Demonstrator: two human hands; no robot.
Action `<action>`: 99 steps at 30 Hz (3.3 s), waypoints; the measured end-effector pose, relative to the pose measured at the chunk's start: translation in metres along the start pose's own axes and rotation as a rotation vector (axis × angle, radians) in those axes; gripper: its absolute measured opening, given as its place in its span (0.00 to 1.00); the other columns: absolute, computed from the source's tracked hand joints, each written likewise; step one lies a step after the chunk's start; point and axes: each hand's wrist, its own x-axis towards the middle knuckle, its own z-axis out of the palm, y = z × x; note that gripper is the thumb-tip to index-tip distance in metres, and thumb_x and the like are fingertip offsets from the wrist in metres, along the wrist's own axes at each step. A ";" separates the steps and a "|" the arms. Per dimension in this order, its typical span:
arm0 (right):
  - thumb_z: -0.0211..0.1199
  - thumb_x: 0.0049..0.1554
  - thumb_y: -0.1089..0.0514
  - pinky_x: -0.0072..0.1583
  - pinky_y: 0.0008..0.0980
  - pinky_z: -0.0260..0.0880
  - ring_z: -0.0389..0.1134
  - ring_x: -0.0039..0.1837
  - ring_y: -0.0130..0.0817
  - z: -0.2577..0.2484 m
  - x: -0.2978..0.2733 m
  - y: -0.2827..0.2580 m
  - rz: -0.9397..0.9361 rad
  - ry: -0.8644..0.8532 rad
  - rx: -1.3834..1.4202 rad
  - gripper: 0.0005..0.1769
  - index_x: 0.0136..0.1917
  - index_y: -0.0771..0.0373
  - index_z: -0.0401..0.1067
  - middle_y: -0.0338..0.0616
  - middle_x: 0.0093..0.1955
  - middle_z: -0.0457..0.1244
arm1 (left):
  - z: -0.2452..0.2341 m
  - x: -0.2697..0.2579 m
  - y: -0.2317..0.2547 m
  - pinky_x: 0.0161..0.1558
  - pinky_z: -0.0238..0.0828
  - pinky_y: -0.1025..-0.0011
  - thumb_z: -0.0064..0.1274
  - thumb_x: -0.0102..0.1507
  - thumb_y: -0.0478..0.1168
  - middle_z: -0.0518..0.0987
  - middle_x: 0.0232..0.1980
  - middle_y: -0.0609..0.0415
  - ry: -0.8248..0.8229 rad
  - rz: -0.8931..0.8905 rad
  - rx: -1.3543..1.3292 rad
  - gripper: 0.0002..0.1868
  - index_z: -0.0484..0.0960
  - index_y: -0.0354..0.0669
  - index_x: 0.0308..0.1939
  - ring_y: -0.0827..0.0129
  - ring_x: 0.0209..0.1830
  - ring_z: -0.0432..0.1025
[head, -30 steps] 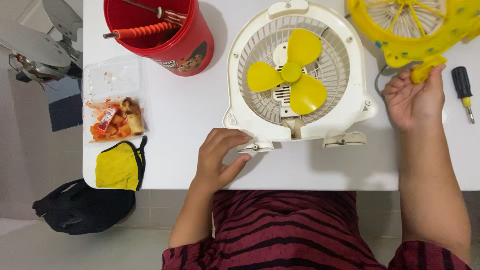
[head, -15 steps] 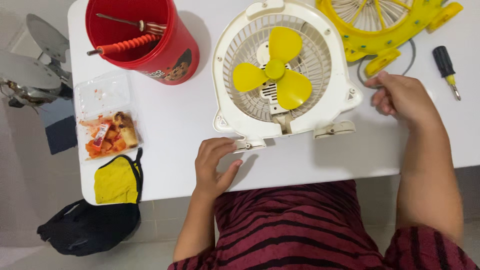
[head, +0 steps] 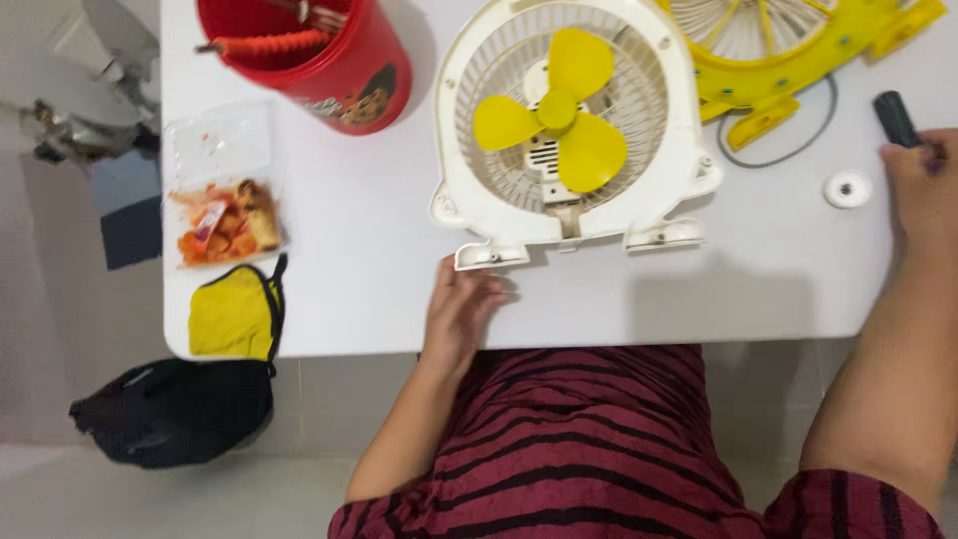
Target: The person uses a screwdriver to remove screws from the base of a small electric fan, then detaches the front grille and housing to expose the fan blades. The person continues to unscrew and remove additional components from the fan's base.
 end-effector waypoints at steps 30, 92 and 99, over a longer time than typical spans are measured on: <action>0.59 0.66 0.74 0.63 0.35 0.75 0.73 0.56 0.38 -0.011 -0.167 -0.381 -0.385 -0.721 1.210 0.25 0.69 0.66 0.50 0.54 0.53 0.66 | 0.021 -0.019 0.016 0.76 0.60 0.58 0.33 0.75 0.46 0.62 0.76 0.34 -0.105 -0.129 -0.599 0.30 0.55 0.29 0.76 0.50 0.78 0.59; 0.71 0.51 0.56 0.46 0.32 0.74 0.73 0.47 0.36 -0.071 -0.197 -0.316 -0.753 -0.387 0.413 0.14 0.51 0.55 0.76 0.36 0.50 0.70 | 0.056 -0.024 -0.027 0.75 0.58 0.62 0.33 0.75 0.51 0.71 0.71 0.48 -0.269 -0.439 -0.283 0.32 0.60 0.36 0.79 0.66 0.68 0.67; 0.70 0.48 0.59 0.46 0.35 0.74 0.74 0.48 0.39 -0.082 -0.188 -0.281 -0.716 -0.386 0.330 0.15 0.50 0.55 0.76 0.38 0.49 0.70 | 0.082 -0.017 -0.035 0.76 0.56 0.61 0.33 0.75 0.51 0.69 0.72 0.48 -0.382 -0.470 -0.151 0.33 0.57 0.36 0.81 0.65 0.72 0.63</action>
